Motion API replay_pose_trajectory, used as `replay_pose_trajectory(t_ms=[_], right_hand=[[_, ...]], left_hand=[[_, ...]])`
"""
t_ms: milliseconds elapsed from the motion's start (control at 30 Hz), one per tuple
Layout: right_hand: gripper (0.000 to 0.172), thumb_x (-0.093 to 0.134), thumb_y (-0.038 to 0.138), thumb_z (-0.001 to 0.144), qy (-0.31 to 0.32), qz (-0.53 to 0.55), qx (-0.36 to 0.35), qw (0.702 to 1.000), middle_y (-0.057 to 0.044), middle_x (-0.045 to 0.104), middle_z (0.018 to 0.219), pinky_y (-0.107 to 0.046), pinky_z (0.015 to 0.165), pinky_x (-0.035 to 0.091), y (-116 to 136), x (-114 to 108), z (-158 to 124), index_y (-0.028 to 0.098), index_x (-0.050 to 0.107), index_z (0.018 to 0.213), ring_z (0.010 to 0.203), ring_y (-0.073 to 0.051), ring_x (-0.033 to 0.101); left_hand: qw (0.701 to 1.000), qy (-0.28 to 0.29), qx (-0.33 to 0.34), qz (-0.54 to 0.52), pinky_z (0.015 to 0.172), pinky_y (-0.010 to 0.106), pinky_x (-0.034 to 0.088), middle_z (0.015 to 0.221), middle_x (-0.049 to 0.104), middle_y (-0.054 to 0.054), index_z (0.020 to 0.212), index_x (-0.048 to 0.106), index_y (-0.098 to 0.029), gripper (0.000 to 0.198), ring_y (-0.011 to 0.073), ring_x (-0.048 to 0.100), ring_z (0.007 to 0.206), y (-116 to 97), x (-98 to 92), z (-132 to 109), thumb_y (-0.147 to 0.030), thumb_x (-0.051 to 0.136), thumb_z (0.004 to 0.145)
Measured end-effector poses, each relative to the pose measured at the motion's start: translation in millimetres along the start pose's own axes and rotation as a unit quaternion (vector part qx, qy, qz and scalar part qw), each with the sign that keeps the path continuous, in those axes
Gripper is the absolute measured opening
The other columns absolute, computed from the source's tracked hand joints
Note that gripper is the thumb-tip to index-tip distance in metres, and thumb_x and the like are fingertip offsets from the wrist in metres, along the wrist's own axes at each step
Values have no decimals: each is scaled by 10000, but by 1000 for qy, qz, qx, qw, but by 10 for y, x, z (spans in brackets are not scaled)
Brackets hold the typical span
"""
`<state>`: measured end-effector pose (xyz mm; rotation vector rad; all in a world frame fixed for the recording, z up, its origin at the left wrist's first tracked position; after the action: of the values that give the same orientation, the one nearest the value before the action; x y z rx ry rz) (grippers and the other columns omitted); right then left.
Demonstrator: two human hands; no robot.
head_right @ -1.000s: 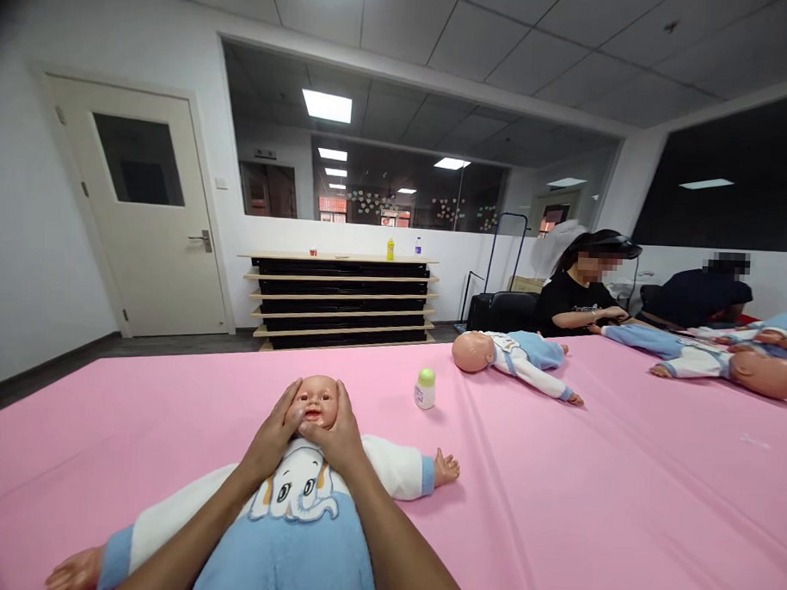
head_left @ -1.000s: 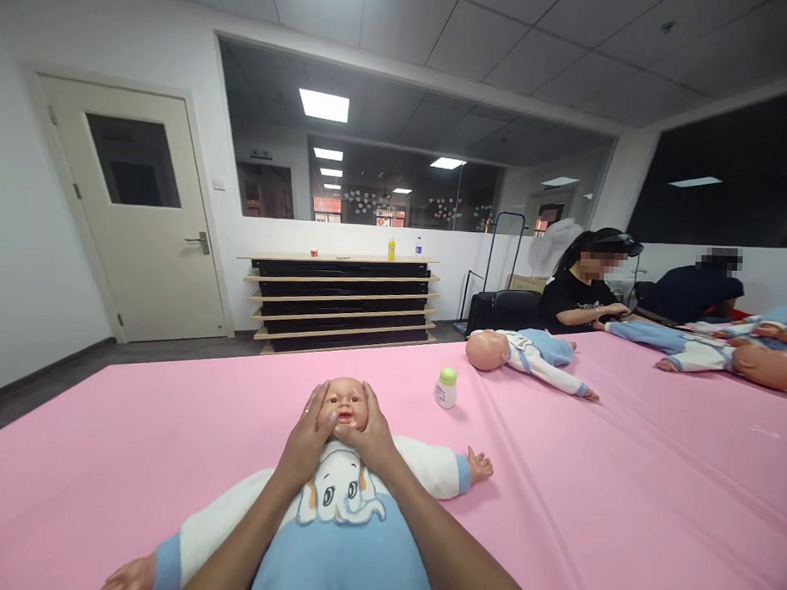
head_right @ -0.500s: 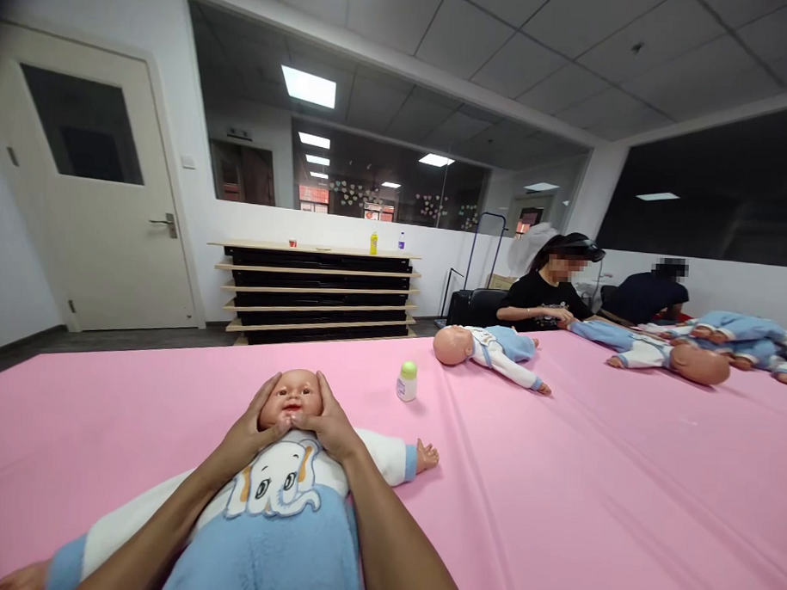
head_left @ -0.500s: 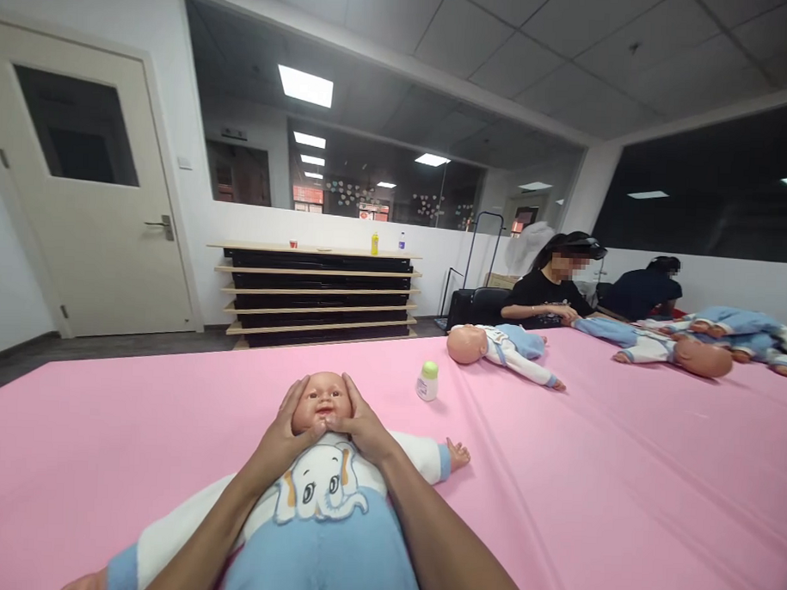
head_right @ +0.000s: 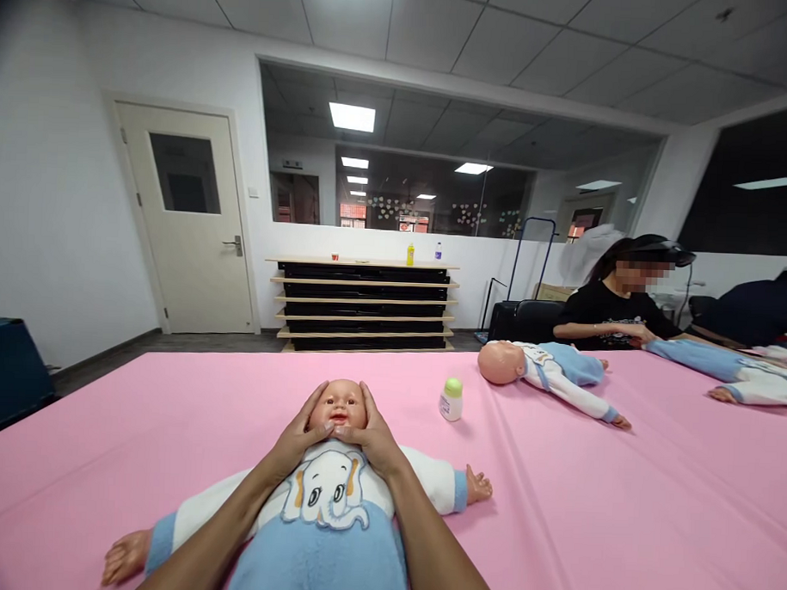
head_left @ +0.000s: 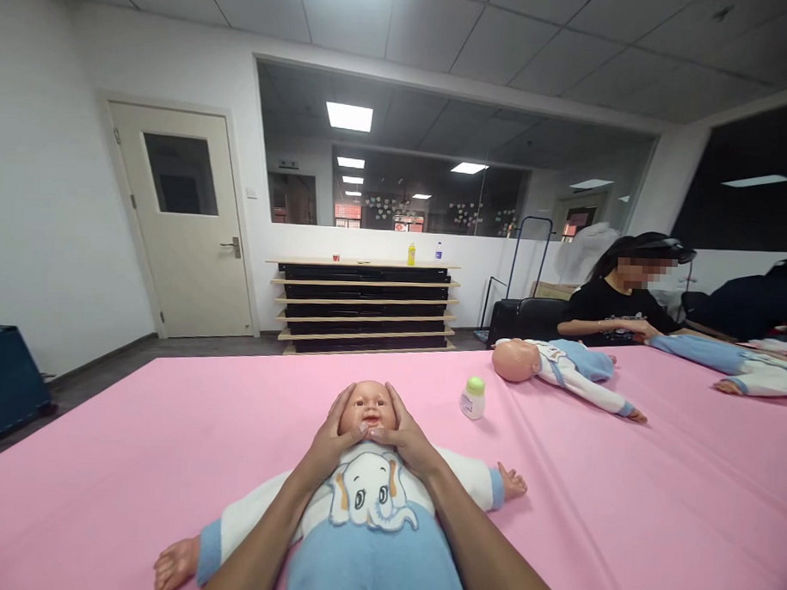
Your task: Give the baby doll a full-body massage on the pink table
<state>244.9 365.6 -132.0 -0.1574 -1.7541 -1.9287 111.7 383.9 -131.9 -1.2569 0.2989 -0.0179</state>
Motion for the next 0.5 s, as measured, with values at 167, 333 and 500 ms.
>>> replay_pose_trajectory(t_ms=[167, 333, 500], right_hand=[[1133, 794, 115, 565, -2, 82, 13, 997, -112, 387, 1487, -431, 1076, 400, -44, -8, 31, 236, 200, 1522, 1283, -298, 490], [1072, 809, 163, 596, -18, 51, -8, 998, -101, 374, 1497, -425, 1103, 368, -7, -53, 23, 224, 249, 1509, 1316, -290, 454], [1077, 856, 177, 585, -9, -2, -26, 1000, -69, 326, 1526, -388, 1110, 371, -2, -87, 16, 259, 285, 1494, 1350, -265, 414]], left_hand=[[1000, -4, -3, -28, 1251, 398, 155, 1577, 219, 30, 1490, 271, -277, 846, 233, 185, 1486, -2, -14, 7, -425, 659, 754], [998, -9, -8, -58, 1234, 416, 209, 1552, 277, 75, 1489, 288, -244, 957, 280, 245, 1462, -7, -2, 4, -445, 740, 670], [997, -13, -17, -67, 1220, 419, 251, 1515, 347, 87, 1493, 280, -249, 1033, 285, 293, 1442, -80, 3, -46, -431, 789, 613]])
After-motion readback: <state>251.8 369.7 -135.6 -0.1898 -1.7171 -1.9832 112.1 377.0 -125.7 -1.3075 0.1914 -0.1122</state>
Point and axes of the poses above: each hand's wrist, its own z-axis towards the middle knuckle, its own x-axis out of the palm, y = z × x, the point moved 10 cm from there along z, towards the middle knuckle
